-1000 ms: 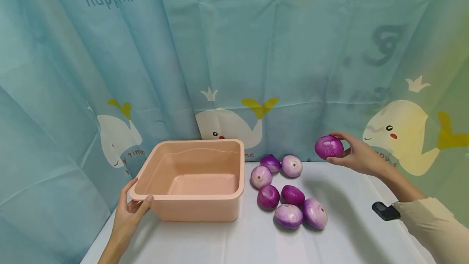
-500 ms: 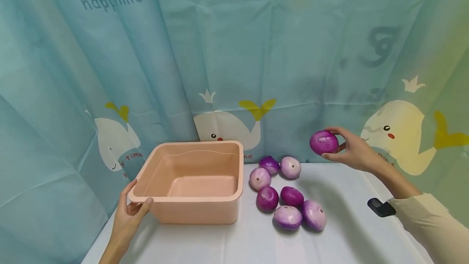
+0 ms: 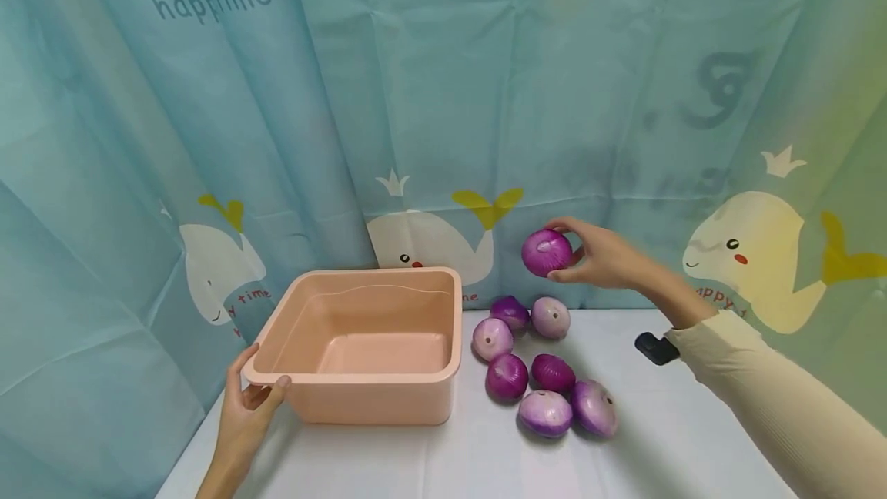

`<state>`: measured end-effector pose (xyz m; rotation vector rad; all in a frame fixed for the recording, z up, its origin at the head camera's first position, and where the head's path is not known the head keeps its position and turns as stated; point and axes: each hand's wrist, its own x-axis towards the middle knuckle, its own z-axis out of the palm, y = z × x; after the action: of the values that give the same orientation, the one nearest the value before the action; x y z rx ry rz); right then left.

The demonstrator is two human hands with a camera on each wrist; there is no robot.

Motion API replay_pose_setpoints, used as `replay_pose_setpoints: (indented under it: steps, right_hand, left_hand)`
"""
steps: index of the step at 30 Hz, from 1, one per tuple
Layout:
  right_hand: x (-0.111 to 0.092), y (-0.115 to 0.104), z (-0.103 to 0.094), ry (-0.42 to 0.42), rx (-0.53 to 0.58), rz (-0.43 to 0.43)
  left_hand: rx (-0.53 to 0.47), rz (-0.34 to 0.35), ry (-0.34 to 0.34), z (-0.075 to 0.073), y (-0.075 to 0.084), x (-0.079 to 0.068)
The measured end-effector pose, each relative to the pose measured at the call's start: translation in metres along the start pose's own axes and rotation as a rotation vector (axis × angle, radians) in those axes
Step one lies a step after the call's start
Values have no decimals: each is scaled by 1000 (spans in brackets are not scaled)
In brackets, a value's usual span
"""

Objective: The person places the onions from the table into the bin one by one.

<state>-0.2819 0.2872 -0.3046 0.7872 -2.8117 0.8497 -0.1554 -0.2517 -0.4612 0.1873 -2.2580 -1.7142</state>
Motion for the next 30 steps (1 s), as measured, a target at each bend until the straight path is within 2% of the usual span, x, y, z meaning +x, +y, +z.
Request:
replay_pose_setpoints:
  steps: [8,11,15,18,24,30]
  right_hand:
    - [56,-45,29,-97,45,-142]
    - [73,-63,43,-137,69,-183]
    - [96,-86,65,-187,125,-290]
    - [111,-99,83,-214,147,-337]
    - [135,-123,113,-298,134,-340]
    - [149,-135,134,-335,82,-359]
  left_hand:
    - [4,11,1,2,-3,0]
    - [6,11,-2,1,-3,0]
    - [16,8,12,-1,-3,-1]
    - [27,18,17,-1,-4,-1]
    - [34,19,8,0,-5,0]
    - [38,13,19,0,-8,1]
